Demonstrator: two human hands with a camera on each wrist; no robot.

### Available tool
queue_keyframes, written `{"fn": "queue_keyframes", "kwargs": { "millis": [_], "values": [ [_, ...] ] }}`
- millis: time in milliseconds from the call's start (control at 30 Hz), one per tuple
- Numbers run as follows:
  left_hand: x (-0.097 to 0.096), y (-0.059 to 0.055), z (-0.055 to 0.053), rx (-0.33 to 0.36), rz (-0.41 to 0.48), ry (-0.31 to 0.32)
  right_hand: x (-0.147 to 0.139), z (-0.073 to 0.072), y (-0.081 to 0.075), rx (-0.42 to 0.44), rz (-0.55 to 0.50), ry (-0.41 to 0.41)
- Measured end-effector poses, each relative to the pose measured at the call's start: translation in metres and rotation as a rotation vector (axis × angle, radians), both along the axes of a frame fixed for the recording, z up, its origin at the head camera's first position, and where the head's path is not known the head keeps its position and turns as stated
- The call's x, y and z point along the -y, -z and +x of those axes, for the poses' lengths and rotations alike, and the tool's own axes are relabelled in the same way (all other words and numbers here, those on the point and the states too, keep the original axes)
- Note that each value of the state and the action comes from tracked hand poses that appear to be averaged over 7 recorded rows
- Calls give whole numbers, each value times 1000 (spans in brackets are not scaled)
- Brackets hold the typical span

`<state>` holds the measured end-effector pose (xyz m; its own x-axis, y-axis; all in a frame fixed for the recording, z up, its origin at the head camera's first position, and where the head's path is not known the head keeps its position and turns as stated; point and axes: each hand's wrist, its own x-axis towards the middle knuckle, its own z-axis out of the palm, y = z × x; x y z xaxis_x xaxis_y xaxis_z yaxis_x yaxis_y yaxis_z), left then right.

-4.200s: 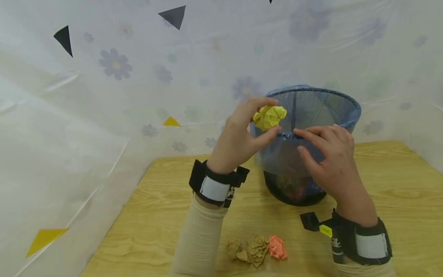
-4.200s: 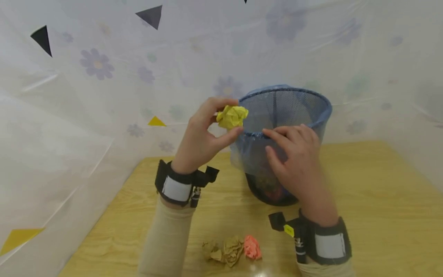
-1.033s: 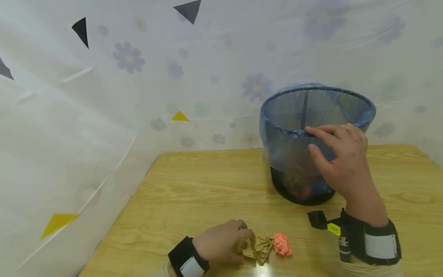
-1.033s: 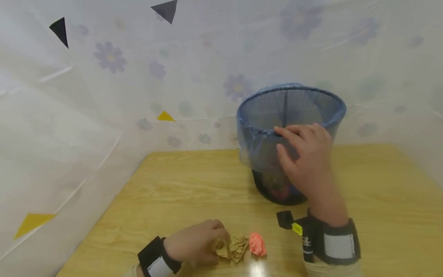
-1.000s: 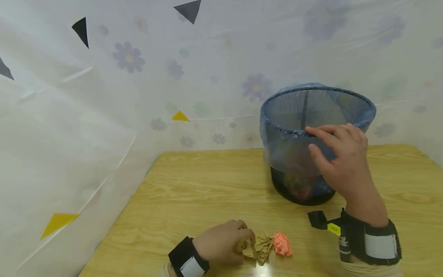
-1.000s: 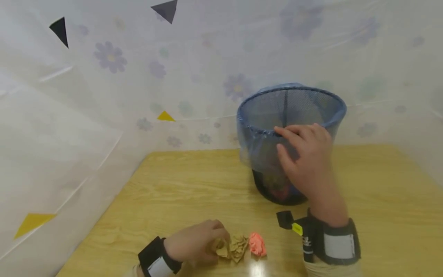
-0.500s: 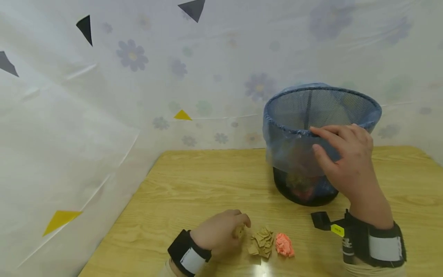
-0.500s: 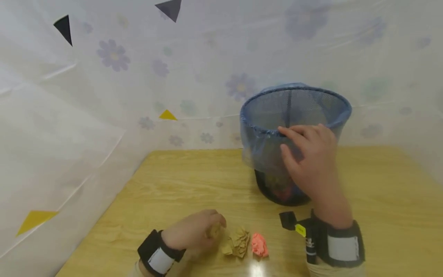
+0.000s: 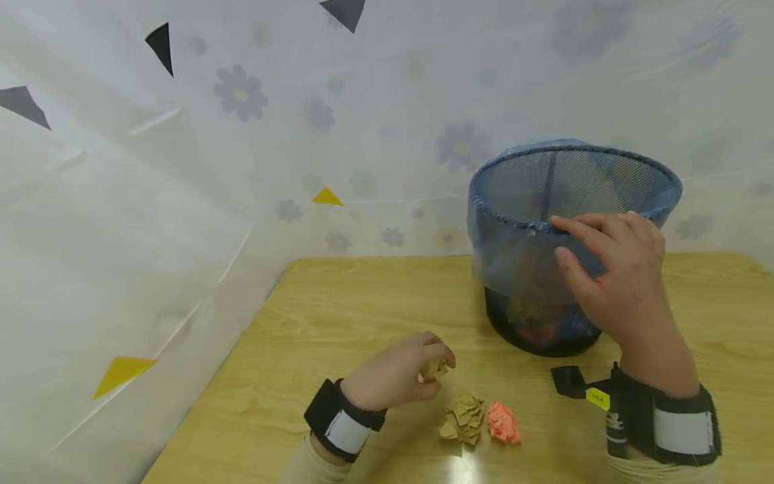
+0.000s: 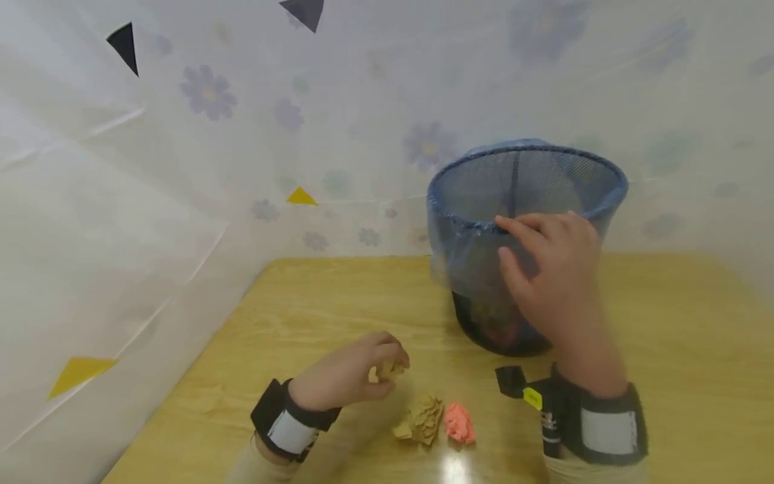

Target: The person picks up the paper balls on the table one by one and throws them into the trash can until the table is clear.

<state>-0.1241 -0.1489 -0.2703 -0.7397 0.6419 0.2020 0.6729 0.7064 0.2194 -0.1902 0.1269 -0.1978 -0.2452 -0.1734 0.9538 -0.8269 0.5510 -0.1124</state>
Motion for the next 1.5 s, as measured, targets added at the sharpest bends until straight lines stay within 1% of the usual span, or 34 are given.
{"fn": "queue_keyframes", "kwargs": {
  "millis": [67, 233, 367, 500, 633, 833, 900, 1033, 1200, 1400, 1500],
  "values": [
    [-3, -6, -2, -10, 28, 16, -2, 0, -2, 5, 7, 9],
    [-11, -19, -3, -42, 93, 68, -5, 0, -4, 25, 32, 15],
    [-18, -27, -2, -93, 141, 93, -5, 1, -4, 19, 36, 13],
    [-25, -37, -3, -167, 224, 109, -4, 1, -3, 12, 33, 10],
    [-33, -44, -9, -241, 303, 131, -4, 0, -1, 9, 29, 12],
    [-42, -54, -17, -297, 396, 164, -4, 0, -1, -12, 25, 14],
    [-44, -56, -19, -302, 430, 176, -4, 0, -2, -12, 29, 15],
    [-47, -59, -23, -322, 469, 192, -3, 0, -3, -14, 30, 9],
    [-49, -61, -28, -352, 492, 199, -3, 0, -3, -22, 29, 9],
    [-52, -64, -32, -368, 560, 201, -4, 0, -4, -32, 32, 7],
    [-55, -65, -33, -381, 573, 201, -3, 1, -4, -32, 37, 9]
  ]
}}
